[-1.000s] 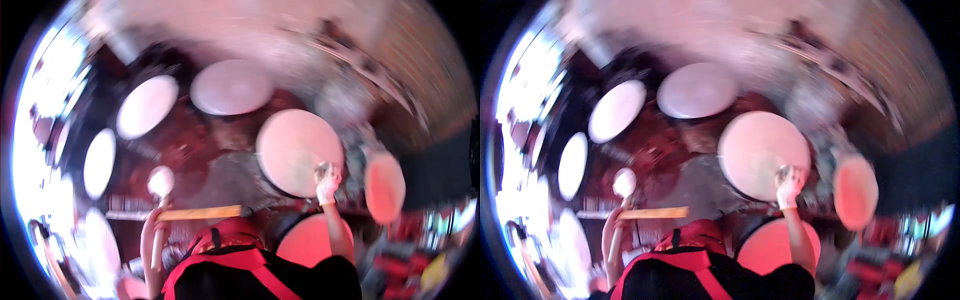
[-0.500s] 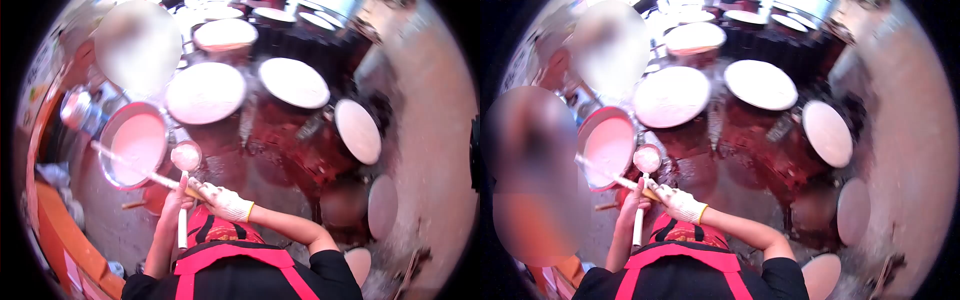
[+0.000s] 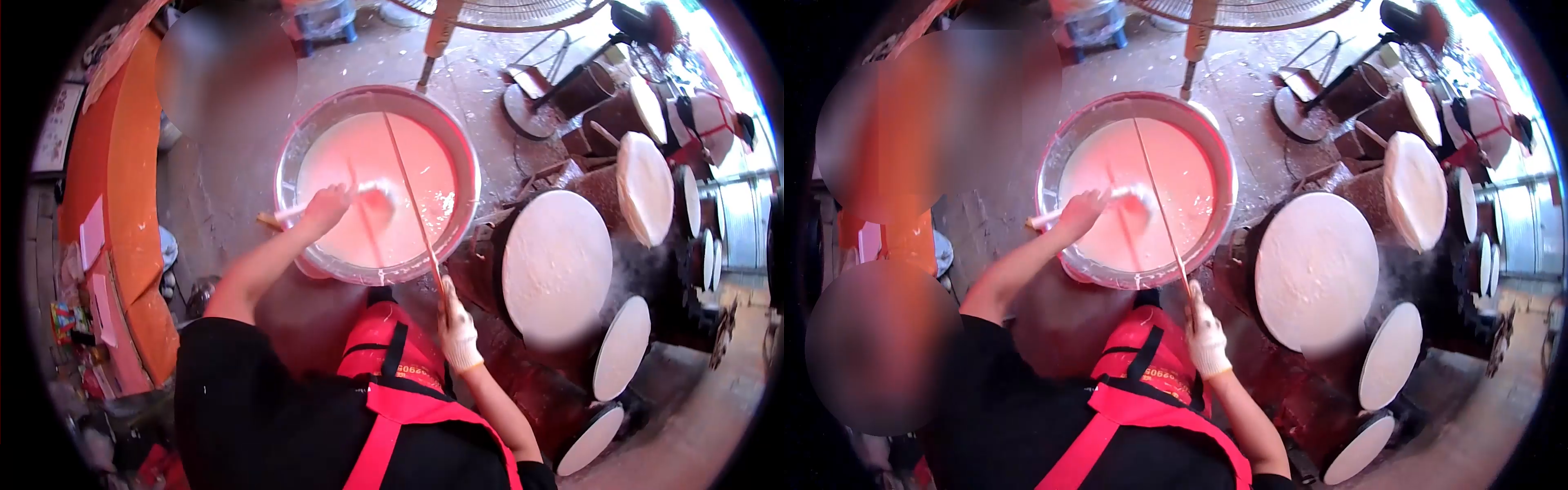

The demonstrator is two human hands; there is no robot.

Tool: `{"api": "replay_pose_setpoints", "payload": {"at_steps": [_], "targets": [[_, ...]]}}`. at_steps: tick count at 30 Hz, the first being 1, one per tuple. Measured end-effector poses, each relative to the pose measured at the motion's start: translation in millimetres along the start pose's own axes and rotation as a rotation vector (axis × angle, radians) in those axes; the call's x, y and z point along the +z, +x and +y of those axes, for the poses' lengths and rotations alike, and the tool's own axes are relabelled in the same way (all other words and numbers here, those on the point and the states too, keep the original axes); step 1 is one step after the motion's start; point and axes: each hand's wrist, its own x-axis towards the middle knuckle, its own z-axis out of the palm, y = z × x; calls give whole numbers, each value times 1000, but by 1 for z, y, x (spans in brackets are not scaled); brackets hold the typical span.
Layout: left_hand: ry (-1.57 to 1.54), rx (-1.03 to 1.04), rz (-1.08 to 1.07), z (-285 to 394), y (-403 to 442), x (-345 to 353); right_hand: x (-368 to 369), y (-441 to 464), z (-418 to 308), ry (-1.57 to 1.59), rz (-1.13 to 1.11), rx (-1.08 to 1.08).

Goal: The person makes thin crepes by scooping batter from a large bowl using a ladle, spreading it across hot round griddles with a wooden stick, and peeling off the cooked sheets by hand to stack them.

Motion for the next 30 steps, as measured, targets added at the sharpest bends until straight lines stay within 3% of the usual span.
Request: {"api": "replay_pose_setpoints", "payload": {"at_steps": [3, 5, 7, 10, 13, 16, 18, 20, 22, 26, 28, 30], "targets": [[-410, -615, 223, 39, -1, 99, 20, 68, -10, -240, -159, 82], [-1510, -1076, -317, 71, 28, 58, 43, 93, 7, -406, -273, 152], [-2865, -997, -428, 76, 34, 126, 39, 90, 12, -377, -361, 189], [-3161, -1072, -397, 116, 37, 33, 21, 55, 27, -378, -350, 197], [-3307, -942, -215, 150, 33, -20, -25, 13, 19, -361, -332, 145], [-3295, -630, -21, 167, 23, -76, -53, -23, 29, -279, -198, -33], [-3329, -503, -115, 169, 14, -115, -73, -42, 28, -277, -159, -112], [-3254, -510, -145, 171, 3, -174, -94, -59, 22, -272, -119, -162], [-3021, -480, 22, 176, -9, -234, -111, -68, 19, -234, -96, -207], [-2794, -404, 32, 163, -31, -323, -140, -71, 3, -216, 0, -265], [-2476, -488, 151, 164, -44, -377, -151, -67, 1, -305, 176, -410], [-2147, -415, 265, 155, -50, -413, -164, -63, -19, -252, 302, -423]]}}
